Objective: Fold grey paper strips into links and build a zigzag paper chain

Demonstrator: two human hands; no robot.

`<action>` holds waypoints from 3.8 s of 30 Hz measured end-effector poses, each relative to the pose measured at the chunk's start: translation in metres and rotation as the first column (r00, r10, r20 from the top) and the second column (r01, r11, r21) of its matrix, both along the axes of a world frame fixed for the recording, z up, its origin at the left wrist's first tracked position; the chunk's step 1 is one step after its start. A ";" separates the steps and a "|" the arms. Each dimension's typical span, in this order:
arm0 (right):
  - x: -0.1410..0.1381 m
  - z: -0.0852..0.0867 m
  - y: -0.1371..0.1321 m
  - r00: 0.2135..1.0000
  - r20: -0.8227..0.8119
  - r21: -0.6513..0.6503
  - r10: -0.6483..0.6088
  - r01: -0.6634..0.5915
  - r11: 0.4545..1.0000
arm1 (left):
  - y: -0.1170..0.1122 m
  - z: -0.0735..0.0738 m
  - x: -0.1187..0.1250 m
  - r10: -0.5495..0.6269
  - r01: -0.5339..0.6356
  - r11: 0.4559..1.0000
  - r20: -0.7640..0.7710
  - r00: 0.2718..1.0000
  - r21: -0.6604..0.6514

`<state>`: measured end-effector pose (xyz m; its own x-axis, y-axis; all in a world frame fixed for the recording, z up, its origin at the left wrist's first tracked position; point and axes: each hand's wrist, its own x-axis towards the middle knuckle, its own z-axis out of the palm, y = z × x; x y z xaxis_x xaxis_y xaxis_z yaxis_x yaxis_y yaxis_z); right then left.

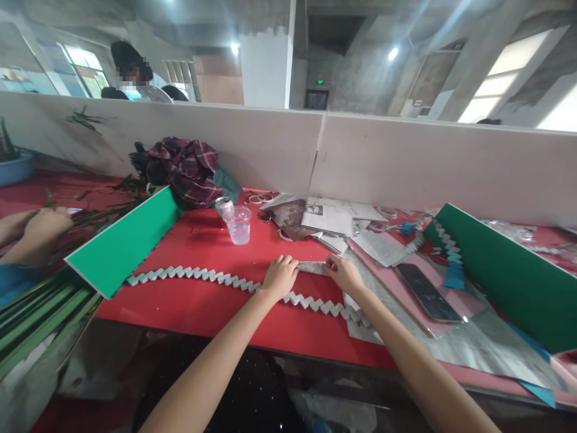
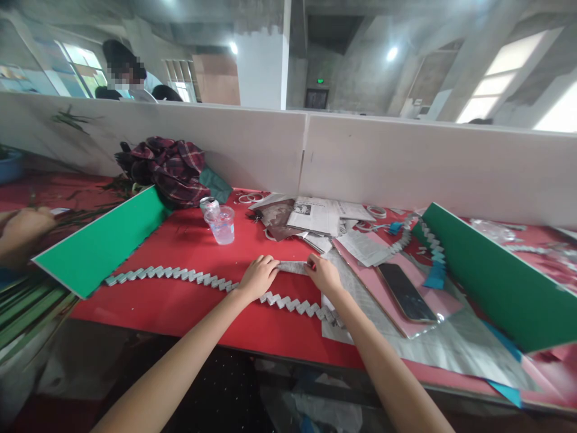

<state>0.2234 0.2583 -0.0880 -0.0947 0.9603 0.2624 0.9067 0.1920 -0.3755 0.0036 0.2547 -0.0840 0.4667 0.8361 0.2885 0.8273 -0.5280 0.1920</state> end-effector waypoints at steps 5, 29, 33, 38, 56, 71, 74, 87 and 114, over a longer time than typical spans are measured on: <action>0.001 -0.003 0.006 1.000 -0.009 -0.011 -0.017 0.016 1.000 | -0.002 0.001 -0.002 -0.025 0.026 1.000 -0.070 0.997 0.014; 0.006 -0.008 0.019 0.996 -0.091 -0.025 -0.019 0.017 1.000 | -0.018 -0.002 0.006 -0.003 0.005 1.000 -0.198 0.980 0.009; 0.006 -0.006 0.019 0.995 -0.098 -0.032 -0.020 0.017 0.999 | -0.022 -0.002 0.008 0.003 -0.005 1.000 -0.212 0.977 -0.008; 0.006 -0.008 0.021 0.994 -0.101 -0.032 -0.030 0.027 0.999 | -0.024 -0.002 0.008 -0.006 -0.002 0.999 -0.215 0.977 -0.039; 0.008 -0.012 0.028 0.990 -0.111 -0.085 -0.086 0.077 0.993 | -0.023 0.000 0.010 0.006 -0.021 0.998 -0.230 0.973 -0.062; 0.010 -0.016 0.032 0.983 -0.125 -0.114 -0.136 0.122 0.986 | -0.027 0.006 0.013 0.036 -0.042 0.999 -0.261 0.965 -0.018; 0.010 -0.017 0.032 0.983 -0.133 -0.111 -0.129 0.115 0.987 | -0.027 0.006 0.013 0.045 -0.043 0.999 -0.250 0.967 0.012; 0.008 -0.015 0.031 0.982 -0.122 -0.108 -0.142 0.130 0.986 | -0.019 -0.007 0.009 -0.064 0.065 0.998 -0.220 0.973 0.001; -0.060 0.015 -0.044 0.959 0.243 0.015 0.143 -0.151 0.988 | -0.018 -0.001 0.007 -0.101 0.090 0.993 -0.162 0.982 -0.077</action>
<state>0.1632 0.2147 -0.0727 -0.2986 0.9221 0.2461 0.9302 0.3389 -0.1410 0.0108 0.2367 -0.0852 0.5816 0.8006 0.1441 0.7971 -0.5962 0.0958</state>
